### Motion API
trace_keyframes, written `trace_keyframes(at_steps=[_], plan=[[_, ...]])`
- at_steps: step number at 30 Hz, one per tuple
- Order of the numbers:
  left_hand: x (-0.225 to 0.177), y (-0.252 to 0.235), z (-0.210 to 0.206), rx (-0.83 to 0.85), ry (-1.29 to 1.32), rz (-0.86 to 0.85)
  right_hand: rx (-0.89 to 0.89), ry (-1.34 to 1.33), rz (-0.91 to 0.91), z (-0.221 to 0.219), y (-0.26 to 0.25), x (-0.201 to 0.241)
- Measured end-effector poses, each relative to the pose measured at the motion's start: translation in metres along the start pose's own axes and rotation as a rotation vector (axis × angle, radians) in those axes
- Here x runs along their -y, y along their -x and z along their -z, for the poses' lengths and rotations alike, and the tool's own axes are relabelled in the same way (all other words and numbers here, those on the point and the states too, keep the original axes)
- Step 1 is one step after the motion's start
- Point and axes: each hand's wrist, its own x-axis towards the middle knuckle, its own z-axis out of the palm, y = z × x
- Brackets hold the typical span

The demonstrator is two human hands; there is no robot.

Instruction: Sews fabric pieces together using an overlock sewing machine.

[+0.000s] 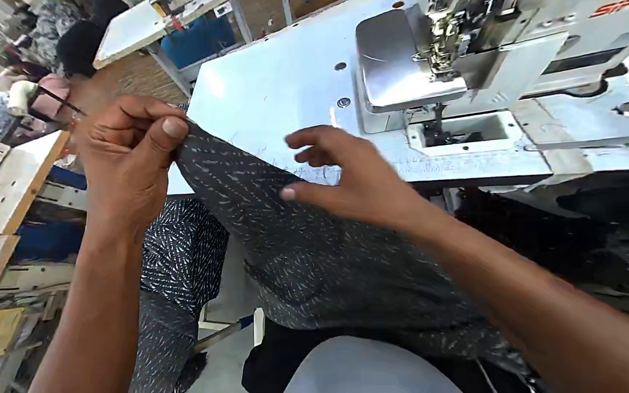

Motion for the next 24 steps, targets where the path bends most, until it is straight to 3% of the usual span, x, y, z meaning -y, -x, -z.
trace_keyframes(at_steps=[4, 7, 11, 24], plan=[[-0.004, -0.007, -0.008, 0.011, -0.032, -0.140, 0.074, -0.319, 0.004, -0.025, -0.021, -0.017], [0.007, -0.004, 0.000, 0.023, -0.029, -0.055, 0.040, -0.429, -0.028, -0.026, -0.013, -0.010], [0.026, 0.001, -0.002, -0.007, 0.082, 0.142, 0.004, -0.465, -0.110, -0.018, -0.007, -0.009], [0.023, -0.010, -0.010, -0.172, 0.108, 0.203, 0.014, -0.456, -0.109, -0.006, 0.008, -0.020]])
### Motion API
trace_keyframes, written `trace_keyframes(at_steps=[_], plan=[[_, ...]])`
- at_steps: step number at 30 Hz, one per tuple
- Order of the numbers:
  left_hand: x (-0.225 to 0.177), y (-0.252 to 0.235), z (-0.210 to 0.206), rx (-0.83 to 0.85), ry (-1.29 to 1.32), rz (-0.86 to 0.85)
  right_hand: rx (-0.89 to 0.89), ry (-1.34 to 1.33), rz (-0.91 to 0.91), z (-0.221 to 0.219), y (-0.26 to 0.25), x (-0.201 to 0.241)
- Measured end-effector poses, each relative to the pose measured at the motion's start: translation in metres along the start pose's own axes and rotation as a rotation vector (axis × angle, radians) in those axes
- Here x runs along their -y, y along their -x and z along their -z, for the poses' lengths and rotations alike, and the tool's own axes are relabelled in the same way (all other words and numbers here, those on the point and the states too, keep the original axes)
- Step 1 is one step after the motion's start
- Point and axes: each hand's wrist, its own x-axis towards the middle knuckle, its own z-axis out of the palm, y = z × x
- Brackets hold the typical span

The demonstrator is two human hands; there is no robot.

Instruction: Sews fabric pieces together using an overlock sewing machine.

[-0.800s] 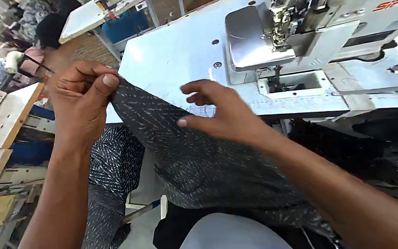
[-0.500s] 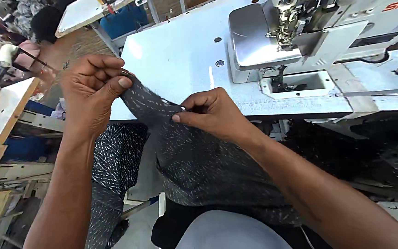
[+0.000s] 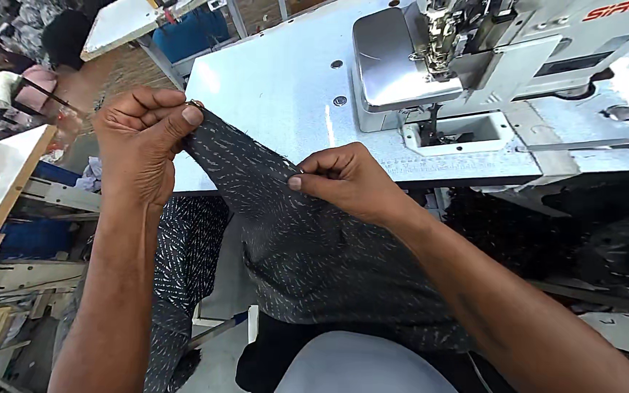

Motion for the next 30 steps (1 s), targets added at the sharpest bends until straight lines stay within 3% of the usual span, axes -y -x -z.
trace_keyframes(at_steps=[9, 15, 19, 25, 30], plan=[[0.004, -0.019, -0.049, 0.002, 0.022, 0.080, 0.021, -0.133, 0.021, 0.030, 0.027, 0.035], [0.040, -0.094, -0.165, 0.266, -0.225, -0.014, -0.369, -0.052, -0.246, 0.062, 0.060, -0.002], [0.075, -0.106, -0.218, 0.394, -0.304, 0.048, -0.508, -0.061, -0.339, 0.084, 0.090, -0.017], [0.090, -0.111, -0.236, 0.416, -0.353, 0.081, -0.522, -0.115, -0.355, 0.097, 0.096, -0.021], [0.092, -0.107, -0.236, 0.385, -0.581, -0.108, -0.509, -0.140, -0.372, 0.096, 0.095, -0.024]])
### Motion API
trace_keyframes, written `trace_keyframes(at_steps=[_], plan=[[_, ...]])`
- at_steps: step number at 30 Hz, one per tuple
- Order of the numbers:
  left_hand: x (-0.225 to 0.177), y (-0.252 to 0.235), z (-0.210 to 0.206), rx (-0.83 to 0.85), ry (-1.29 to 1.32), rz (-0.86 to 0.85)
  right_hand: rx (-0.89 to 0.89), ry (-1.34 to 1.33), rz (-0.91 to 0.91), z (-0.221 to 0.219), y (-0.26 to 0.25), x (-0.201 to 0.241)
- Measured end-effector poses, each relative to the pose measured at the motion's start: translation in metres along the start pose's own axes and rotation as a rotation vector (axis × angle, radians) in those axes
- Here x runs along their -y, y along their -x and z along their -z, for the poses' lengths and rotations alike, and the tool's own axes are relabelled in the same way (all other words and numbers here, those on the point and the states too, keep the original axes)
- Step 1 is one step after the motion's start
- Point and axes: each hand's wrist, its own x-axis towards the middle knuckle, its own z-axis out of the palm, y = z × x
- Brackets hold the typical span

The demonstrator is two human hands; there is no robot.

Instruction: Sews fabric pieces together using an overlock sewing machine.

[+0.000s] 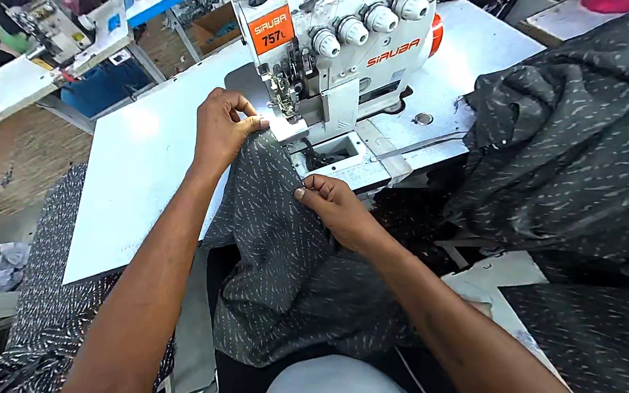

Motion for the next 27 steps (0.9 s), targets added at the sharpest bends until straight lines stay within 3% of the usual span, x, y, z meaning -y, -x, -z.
trace_keyframes(at_steps=[3, 6, 13, 27], plan=[[-0.013, 0.027, -0.010, -0.041, -0.272, -0.131, 0.010, 0.043, 0.004, 0.002, 0.001, -0.005], [-0.033, 0.062, -0.029, -0.036, -0.397, -0.151, 0.031, 0.111, 0.010, 0.005, 0.009, -0.007], [-0.032, 0.073, -0.041, 0.000, -0.244, -0.300, -0.049, 0.173, 0.063, 0.010, 0.027, -0.015], [-0.046, 0.068, -0.042, 0.049, -0.290, -0.224, -0.069, 0.203, 0.101, 0.016, 0.019, -0.016]])
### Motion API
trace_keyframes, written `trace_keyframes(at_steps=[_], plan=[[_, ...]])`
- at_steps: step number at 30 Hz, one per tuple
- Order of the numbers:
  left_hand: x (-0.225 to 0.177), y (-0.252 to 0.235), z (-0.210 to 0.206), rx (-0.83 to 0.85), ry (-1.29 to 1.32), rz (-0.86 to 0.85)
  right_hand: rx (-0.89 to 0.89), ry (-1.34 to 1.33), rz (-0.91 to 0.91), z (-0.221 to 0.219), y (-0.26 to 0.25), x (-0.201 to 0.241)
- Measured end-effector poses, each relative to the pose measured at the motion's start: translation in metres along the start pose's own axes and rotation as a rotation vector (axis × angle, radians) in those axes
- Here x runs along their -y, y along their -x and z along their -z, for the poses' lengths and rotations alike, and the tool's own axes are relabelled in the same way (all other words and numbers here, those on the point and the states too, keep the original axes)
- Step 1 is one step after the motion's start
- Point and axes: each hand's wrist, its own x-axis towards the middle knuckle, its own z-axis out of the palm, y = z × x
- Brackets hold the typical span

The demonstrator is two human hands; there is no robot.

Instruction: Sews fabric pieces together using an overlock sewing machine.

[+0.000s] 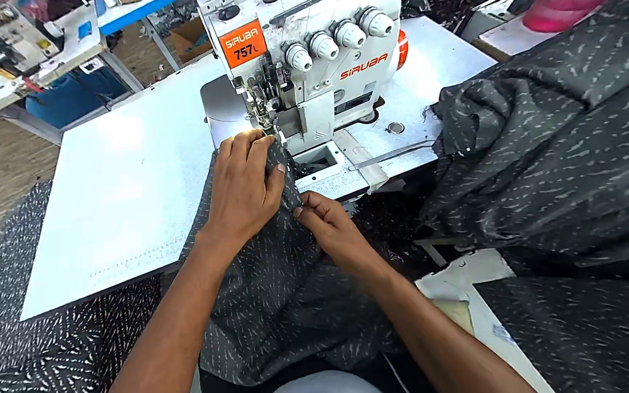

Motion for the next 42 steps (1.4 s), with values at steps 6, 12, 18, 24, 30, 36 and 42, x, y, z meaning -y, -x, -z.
trace_keyframes(at_steps=[6, 12, 18, 24, 30, 36, 42], plan=[[-0.001, 0.002, -0.002, -0.016, -0.011, 0.002, 0.018, -0.009, -0.004, -0.001, 0.006, 0.001], [0.000, -0.008, -0.008, -0.035, -0.035, 0.031, -0.003, -0.024, -0.003, -0.003, 0.001, 0.002], [-0.009, -0.011, -0.008, -0.007, -0.146, 0.034, -0.043, -0.038, -0.040, -0.001, -0.002, 0.003], [-0.017, -0.005, -0.004, 0.052, -0.113, 0.072, -0.043, -0.070, -0.046, 0.000, -0.001, 0.002], [-0.007, 0.001, 0.001, 0.017, 0.047, 0.087, -0.039, -0.047, -0.007, 0.003, -0.001, 0.008], [0.031, -0.035, 0.008, 0.128, 0.172, 0.174, -0.051, 0.006, 0.071, 0.003, -0.034, 0.022], [0.082, -0.066, 0.006, 0.072, 0.315, 0.142, -0.070, -0.041, 0.085, -0.002, -0.053, 0.022]])
